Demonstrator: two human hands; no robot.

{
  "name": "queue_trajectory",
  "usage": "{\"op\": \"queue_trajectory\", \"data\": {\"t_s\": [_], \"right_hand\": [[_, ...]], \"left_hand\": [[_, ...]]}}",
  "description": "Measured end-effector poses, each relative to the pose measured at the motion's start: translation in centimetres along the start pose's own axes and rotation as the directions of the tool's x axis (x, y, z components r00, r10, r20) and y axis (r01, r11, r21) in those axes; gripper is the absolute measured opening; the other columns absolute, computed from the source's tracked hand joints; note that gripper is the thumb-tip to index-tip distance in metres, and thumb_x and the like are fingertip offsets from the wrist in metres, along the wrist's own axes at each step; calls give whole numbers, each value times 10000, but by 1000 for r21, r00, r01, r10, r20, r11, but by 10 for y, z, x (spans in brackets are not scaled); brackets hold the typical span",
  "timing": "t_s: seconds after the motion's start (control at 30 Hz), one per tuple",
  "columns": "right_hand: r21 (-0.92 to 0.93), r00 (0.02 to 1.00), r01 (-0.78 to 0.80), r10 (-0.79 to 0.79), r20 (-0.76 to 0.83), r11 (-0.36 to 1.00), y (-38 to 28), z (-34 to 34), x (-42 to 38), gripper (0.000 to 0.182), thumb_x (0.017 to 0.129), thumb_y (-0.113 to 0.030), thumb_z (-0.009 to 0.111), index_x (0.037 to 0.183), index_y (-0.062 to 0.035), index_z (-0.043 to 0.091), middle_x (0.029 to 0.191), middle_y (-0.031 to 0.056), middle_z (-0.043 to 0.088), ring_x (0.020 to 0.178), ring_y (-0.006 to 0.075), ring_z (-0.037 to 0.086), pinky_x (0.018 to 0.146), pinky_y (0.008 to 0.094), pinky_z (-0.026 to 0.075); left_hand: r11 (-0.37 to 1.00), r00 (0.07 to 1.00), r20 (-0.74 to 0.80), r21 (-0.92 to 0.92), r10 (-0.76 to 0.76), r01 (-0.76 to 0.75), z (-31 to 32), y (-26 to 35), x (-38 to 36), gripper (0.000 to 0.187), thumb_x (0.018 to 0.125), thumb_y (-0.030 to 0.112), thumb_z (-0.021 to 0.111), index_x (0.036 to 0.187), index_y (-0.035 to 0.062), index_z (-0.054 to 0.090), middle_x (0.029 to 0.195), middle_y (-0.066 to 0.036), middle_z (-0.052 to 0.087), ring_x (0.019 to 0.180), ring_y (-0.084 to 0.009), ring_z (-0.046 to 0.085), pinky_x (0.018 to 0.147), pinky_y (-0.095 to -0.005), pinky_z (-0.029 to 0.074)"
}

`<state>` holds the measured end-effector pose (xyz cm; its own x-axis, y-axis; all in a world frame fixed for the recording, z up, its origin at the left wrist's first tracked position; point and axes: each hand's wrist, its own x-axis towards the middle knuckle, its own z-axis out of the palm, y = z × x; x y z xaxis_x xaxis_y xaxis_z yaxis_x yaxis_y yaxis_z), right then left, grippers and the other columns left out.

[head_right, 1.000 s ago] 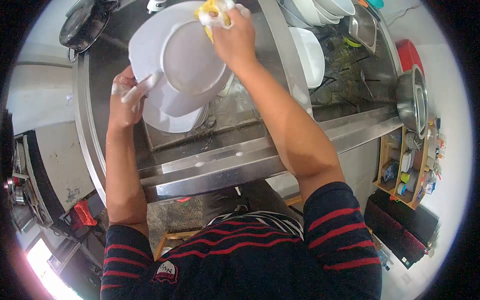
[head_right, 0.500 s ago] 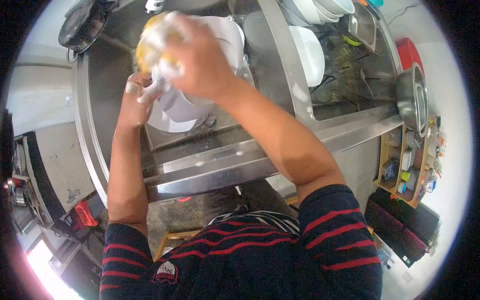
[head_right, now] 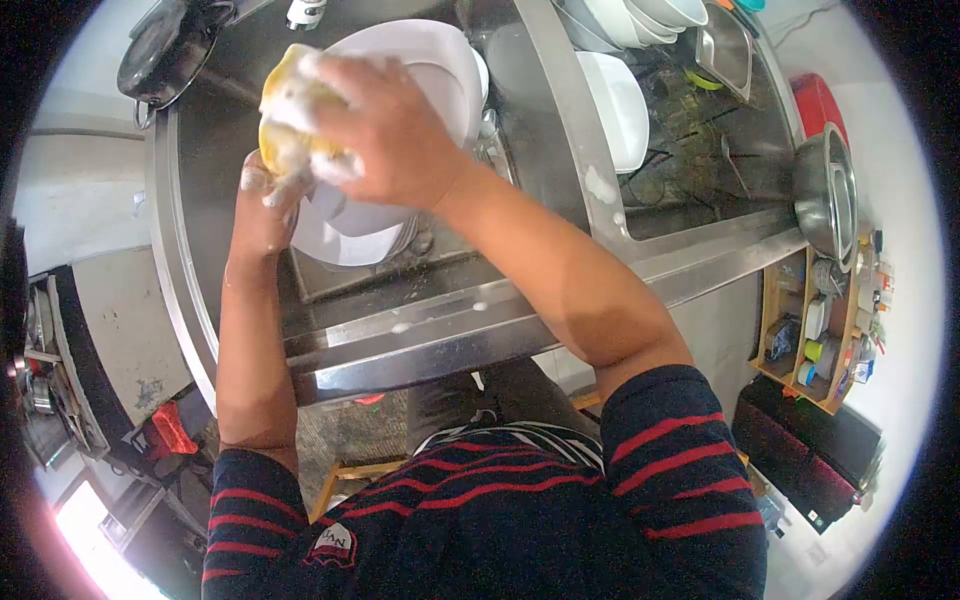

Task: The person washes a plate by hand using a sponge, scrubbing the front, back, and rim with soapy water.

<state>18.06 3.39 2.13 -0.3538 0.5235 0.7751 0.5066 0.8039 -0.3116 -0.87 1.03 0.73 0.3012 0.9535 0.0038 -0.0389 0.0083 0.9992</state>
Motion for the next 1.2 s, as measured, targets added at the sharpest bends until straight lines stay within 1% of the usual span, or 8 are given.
{"op": "queue_trajectory", "data": {"t_s": [0.23,0.3,0.47,0.53,0.67,0.73,0.9,1.2], "right_hand": [[5,867,-457,447,-219,889,52,-12,-2,367,767,-38,604,1131,-16,564,1014,171,609,966,343,583,844,377,469],[474,406,-814,912,54,335,66,-6,-13,324,809,-99,591,1123,-19,583,1085,124,589,948,197,588,784,301,468],[424,513,-772,858,-25,474,85,25,-39,385,811,-60,580,1177,29,499,1054,113,590,929,160,579,786,282,471],[584,397,-759,915,65,288,76,26,-39,398,723,-163,651,1072,-8,538,1018,186,611,936,308,601,837,361,463],[593,405,-758,909,98,273,58,31,-36,399,714,-158,661,1064,-18,531,1011,182,594,929,305,586,834,369,459],[227,673,-708,736,-67,668,41,33,-31,381,708,-162,675,1037,-35,530,994,169,565,931,308,557,831,388,449],[232,756,-620,650,-81,750,10,32,-24,384,702,-163,686,1030,-43,527,1010,160,519,956,343,520,834,418,431],[201,997,11,-27,77,979,-37,35,-14,485,648,-123,702,1111,-71,565,1119,167,506,1002,364,514,856,424,432]], "left_hand": [[986,994,-39,-137,-101,94,-4,14,0,294,768,69,672,1045,-20,632,918,-70,671,791,-122,611,737,-256,479],[972,980,-182,-232,-81,37,-6,19,1,286,750,61,679,1018,-27,635,908,-86,665,797,-152,618,749,-276,482],[949,910,-408,-309,-74,-61,-14,23,4,245,764,74,629,984,-35,620,869,-94,644,766,-178,613,743,-284,477],[948,908,-414,-311,-70,-69,-23,17,6,248,786,88,592,1001,-35,609,890,-102,636,796,-181,605,752,-276,466],[865,777,-626,-428,-74,-262,-42,16,12,320,859,47,454,1152,-76,492,1102,-174,574,1041,-283,560,931,-403,443],[856,696,-709,-423,-108,-299,-43,21,11,317,888,52,427,1174,-75,475,1146,-177,552,1072,-294,544,945,-422,434],[859,655,-742,-421,-141,-292,-34,26,10,321,911,55,402,1205,-65,447,1173,-176,535,1094,-296,530,948,-436,432],[762,690,-684,-571,-237,-305,-44,3,14,285,901,74,498,1139,-80,517,1119,-171,568,1065,-301,545,945,-456,424]]}}
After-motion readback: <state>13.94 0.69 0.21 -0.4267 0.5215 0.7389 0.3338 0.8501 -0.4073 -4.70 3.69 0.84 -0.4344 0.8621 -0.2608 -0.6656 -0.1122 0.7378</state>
